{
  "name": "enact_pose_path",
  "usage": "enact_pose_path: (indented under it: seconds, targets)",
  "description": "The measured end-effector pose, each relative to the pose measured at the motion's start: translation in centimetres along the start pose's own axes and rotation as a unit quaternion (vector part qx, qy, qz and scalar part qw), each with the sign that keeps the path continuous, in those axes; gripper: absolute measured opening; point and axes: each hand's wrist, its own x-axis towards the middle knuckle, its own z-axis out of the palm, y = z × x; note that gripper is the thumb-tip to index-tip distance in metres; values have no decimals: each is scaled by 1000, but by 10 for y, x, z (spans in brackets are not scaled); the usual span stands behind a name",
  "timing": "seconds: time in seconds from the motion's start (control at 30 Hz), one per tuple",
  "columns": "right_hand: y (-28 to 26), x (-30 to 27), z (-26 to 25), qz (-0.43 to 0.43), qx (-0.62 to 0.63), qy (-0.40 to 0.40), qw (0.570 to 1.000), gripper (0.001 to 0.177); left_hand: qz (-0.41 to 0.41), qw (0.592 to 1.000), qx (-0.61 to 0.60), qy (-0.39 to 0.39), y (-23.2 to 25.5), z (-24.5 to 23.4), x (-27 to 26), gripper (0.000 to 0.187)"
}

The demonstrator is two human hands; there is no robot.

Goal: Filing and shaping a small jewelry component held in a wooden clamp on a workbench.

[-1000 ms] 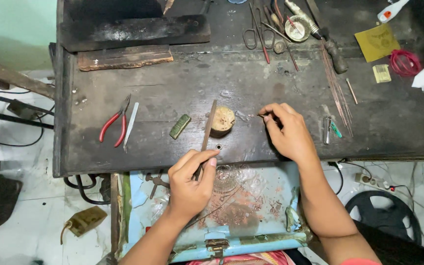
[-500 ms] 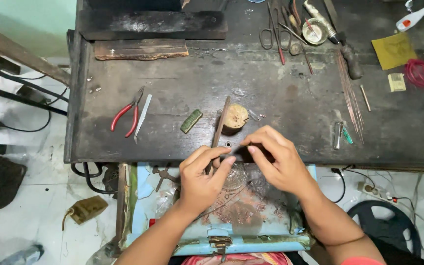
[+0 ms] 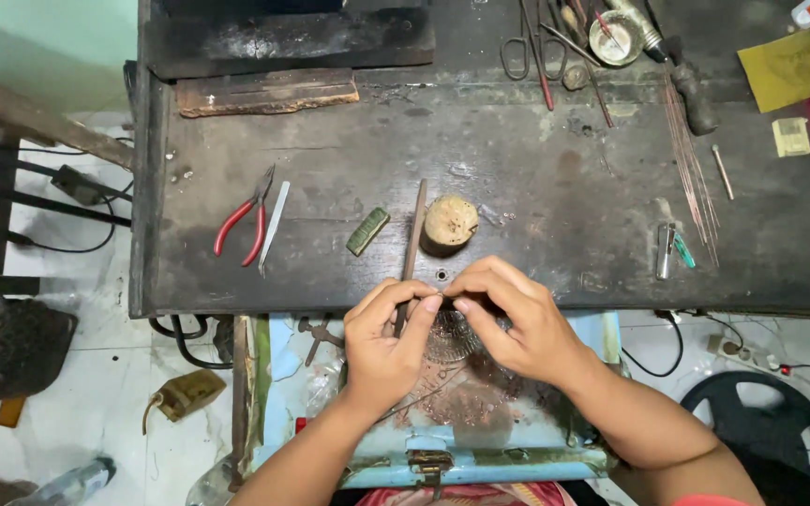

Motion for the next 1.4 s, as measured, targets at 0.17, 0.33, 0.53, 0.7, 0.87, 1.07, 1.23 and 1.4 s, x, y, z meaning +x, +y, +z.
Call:
enact_pose_path:
  seconds: [0.17, 0.33, 0.53, 0.7, 0.87, 1.07, 1.23, 1.4]
  targets:
    - [1, -2, 1, -5, 9, 15, 1000, 9, 5, 1000, -5, -2, 5, -1, 2, 5]
    - [-2, 1, 0, -11, -3, 26, 1000, 8, 28, 999, 19, -4, 10, -2, 6, 6]
    - [-5, 3, 1, -9, -5, 41, 999, 8, 27, 999, 17, -3, 12, -2, 6, 6]
    - [0, 2, 3, -11, -20, 56, 998, 9, 17, 1000, 12, -5, 9, -2, 4, 7]
    - [-1, 4, 6, -13, -27, 66, 997, 8, -16, 1000, -17, -12, 4, -1, 4, 10]
    - [0, 4, 10, -21, -34, 75, 996, 9, -39, 998, -37, -9, 4, -3, 5, 11]
    - [1, 7, 9, -20, -44, 77, 996, 8, -44, 998, -31, -12, 3, -4, 6, 13]
    - [4, 19, 1, 3, -87, 109, 990, 12, 5, 997, 57, -48, 15, -16, 12, 30]
